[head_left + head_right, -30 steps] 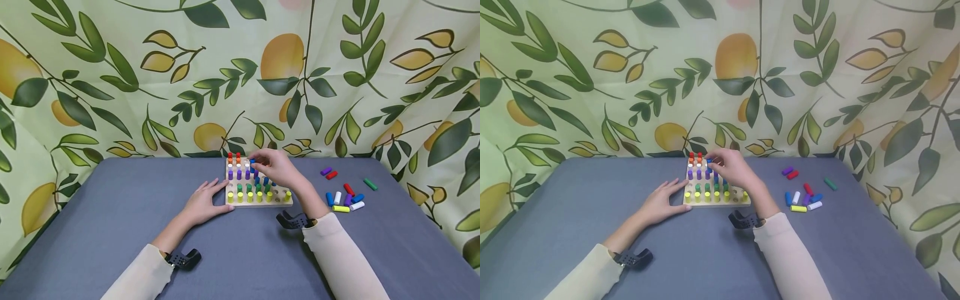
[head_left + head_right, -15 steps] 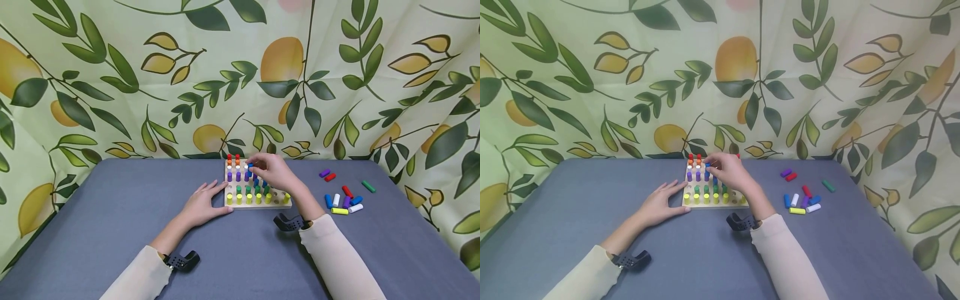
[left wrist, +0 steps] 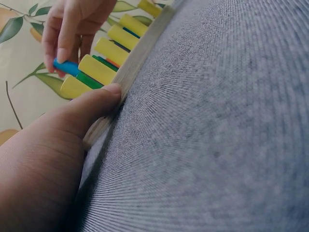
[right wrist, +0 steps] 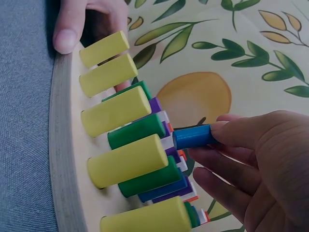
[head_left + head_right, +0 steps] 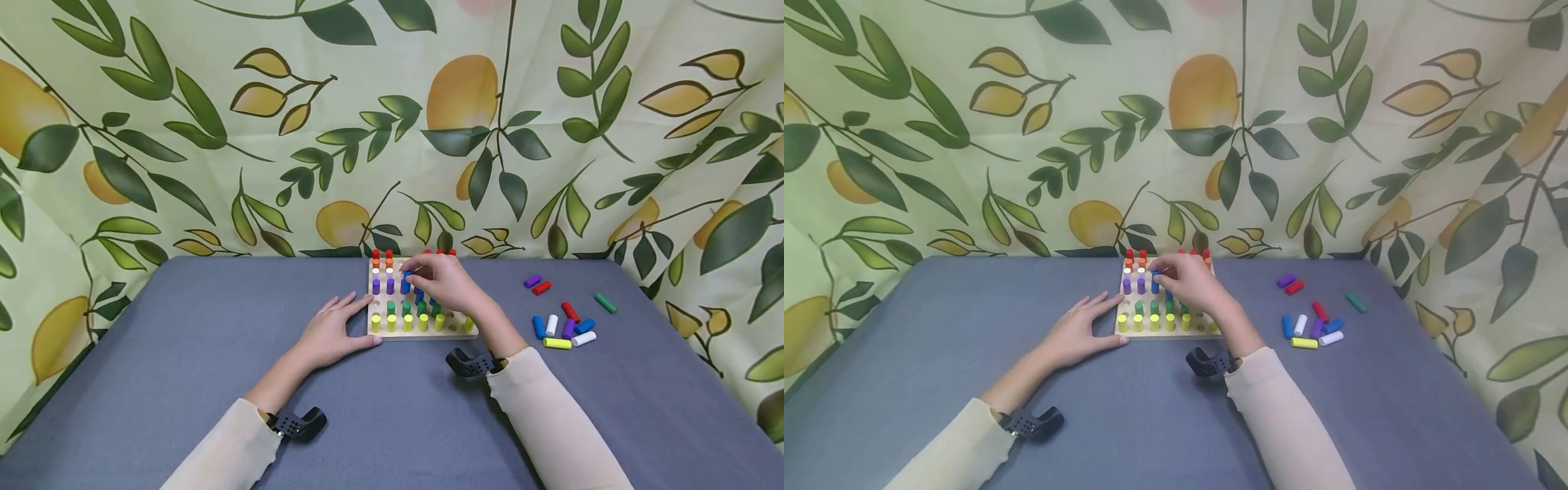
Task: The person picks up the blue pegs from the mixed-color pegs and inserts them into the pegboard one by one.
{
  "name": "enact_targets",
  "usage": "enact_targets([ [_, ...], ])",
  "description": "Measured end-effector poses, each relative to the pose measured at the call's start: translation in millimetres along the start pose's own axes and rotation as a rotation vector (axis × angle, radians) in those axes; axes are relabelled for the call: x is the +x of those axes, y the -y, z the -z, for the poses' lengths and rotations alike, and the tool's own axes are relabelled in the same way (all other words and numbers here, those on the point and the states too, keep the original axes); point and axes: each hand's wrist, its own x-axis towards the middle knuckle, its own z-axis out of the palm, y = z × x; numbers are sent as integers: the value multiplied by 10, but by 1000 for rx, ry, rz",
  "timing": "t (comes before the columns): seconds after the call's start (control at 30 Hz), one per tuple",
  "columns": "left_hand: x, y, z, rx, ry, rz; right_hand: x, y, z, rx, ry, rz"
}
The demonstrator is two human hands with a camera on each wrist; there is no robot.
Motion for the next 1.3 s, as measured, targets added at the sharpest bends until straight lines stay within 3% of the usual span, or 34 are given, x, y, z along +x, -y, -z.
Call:
enact_targets([
  [0.47,-19,7,4,-6,-6,7,29,1,-32,-54,20,-18],
  [1.3,4,-28,14,2,6,3,15,-84,-71,-33,70,-33],
])
